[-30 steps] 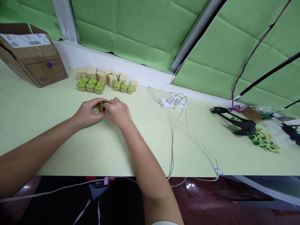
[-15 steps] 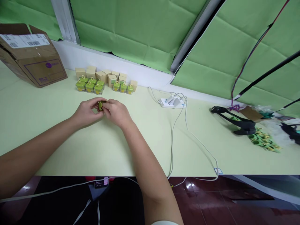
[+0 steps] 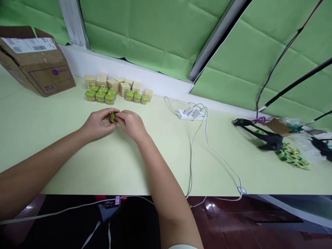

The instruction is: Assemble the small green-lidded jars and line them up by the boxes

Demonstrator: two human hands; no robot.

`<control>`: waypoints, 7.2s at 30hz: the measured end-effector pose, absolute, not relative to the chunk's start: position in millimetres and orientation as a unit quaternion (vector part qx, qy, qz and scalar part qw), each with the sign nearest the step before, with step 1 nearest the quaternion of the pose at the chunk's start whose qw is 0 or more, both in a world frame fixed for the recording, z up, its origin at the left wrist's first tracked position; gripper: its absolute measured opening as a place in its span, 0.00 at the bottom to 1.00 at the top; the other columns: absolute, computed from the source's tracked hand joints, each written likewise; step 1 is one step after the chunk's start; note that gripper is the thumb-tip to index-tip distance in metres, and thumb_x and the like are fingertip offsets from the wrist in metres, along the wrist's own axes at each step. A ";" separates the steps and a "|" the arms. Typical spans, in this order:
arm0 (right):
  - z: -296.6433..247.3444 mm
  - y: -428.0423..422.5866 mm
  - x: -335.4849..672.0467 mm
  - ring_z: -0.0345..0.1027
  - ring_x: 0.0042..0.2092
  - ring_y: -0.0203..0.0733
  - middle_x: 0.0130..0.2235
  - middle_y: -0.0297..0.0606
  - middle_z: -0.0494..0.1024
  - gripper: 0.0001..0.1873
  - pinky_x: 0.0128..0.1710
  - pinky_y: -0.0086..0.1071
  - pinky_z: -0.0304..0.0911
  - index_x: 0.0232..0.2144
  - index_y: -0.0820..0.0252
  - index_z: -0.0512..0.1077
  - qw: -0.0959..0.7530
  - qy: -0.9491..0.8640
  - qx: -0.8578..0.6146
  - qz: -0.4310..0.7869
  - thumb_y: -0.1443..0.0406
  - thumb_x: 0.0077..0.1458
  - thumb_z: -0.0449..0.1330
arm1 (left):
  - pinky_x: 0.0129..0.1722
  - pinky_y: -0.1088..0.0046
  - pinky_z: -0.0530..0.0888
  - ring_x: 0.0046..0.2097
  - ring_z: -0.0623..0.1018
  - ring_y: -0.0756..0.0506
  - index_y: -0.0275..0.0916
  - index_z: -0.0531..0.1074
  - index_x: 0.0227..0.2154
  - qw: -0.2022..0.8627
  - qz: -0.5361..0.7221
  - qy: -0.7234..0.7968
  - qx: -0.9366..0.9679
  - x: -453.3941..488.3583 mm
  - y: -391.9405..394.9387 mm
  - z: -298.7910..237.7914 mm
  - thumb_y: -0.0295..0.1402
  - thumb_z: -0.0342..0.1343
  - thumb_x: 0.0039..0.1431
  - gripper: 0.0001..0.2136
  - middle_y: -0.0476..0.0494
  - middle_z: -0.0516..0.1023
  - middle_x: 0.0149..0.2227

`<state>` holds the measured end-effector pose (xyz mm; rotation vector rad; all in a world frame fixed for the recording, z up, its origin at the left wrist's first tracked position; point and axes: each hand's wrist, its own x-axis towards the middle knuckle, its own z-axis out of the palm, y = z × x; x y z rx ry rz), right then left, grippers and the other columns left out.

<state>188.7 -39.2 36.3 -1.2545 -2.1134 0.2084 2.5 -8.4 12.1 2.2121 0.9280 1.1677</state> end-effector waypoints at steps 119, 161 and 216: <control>36.5 -42.3 165.5 0.64 0.29 0.30 0.32 0.29 0.76 0.19 0.27 0.25 0.58 0.33 0.55 0.73 0.553 -0.416 -0.464 0.553 0.56 0.42 0.74 | 0.47 0.65 0.78 0.52 0.78 0.42 0.44 0.69 0.61 0.211 0.461 0.316 0.802 3.5 -12.0 15.7 0.37 0.64 0.57 0.28 0.39 0.75 0.58; 29.0 -56.8 189.2 0.78 0.42 0.38 0.47 0.33 0.80 0.28 0.53 0.39 0.75 0.43 0.52 0.77 0.539 -0.479 -0.429 0.544 0.59 0.38 0.79 | 0.39 0.67 0.79 0.44 0.79 0.43 0.41 0.81 0.38 0.665 0.434 0.283 0.539 -14.3 19.7 16.8 0.33 0.65 0.45 0.14 0.41 0.82 0.45; 24.4 -58.5 177.5 0.81 0.46 0.46 0.43 0.40 0.84 0.26 0.49 0.42 0.78 0.42 0.54 0.77 0.596 -0.573 -0.436 0.355 0.45 0.48 0.72 | 0.51 0.58 0.79 0.41 0.80 0.44 0.40 0.85 0.45 0.640 0.453 0.286 0.551 -0.8 -4.4 19.5 0.37 0.76 0.44 0.22 0.43 0.83 0.41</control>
